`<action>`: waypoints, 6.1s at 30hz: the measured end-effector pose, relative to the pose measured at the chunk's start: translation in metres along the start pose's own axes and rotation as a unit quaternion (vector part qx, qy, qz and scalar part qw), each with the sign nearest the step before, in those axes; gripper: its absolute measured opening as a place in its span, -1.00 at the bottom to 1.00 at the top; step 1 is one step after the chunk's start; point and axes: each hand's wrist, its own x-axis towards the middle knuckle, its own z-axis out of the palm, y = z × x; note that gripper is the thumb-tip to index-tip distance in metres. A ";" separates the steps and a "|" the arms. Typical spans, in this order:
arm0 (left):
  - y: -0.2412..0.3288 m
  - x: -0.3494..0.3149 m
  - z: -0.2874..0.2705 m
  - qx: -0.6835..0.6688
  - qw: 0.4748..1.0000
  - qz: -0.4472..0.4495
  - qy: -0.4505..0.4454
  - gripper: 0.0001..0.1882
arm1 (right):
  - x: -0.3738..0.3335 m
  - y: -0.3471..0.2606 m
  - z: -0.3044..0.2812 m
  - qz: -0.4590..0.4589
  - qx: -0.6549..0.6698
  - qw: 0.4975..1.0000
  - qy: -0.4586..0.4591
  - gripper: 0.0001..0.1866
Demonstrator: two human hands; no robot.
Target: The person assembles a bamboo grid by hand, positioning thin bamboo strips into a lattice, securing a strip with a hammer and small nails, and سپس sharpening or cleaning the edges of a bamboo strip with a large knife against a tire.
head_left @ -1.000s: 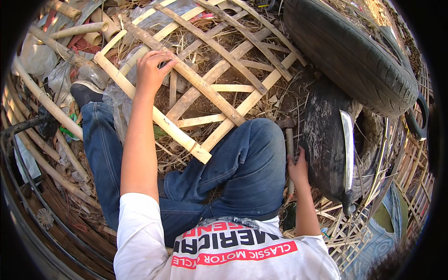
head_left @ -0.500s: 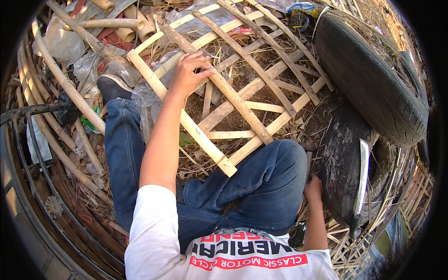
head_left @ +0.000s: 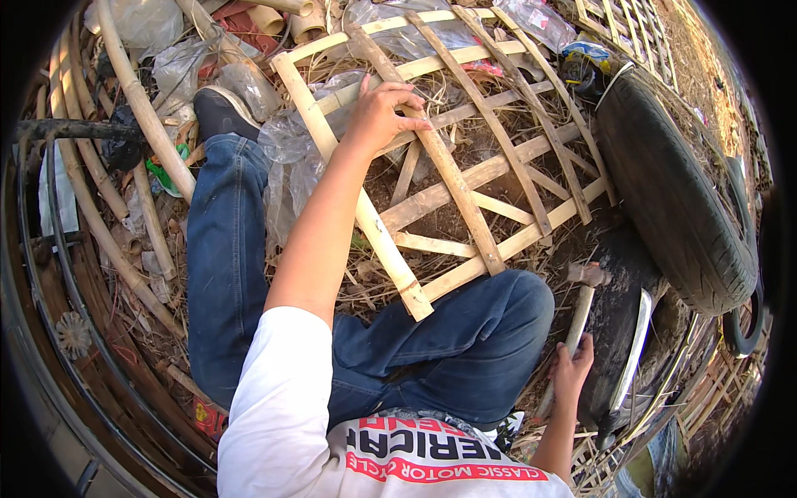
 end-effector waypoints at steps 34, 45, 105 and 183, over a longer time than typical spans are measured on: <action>-0.005 -0.005 0.003 -0.046 0.997 0.025 0.054 -0.61 | 0.057 -0.205 0.185 -0.410 -0.111 0.898 -0.117 -0.49; -0.004 -0.006 0.004 -0.048 0.997 0.025 0.045 -0.62 | 0.056 -0.212 0.184 -0.416 -0.117 0.892 -0.129 -0.52; -0.008 -0.001 0.006 -0.075 0.996 -0.005 0.048 -0.63 | 0.058 -0.213 0.192 -0.432 -0.116 0.888 -0.104 -0.51; 0.027 -0.025 -0.014 0.187 0.965 0.104 -0.150 -0.12 | 0.068 -0.190 0.179 -0.347 -0.074 0.925 -0.138 -0.55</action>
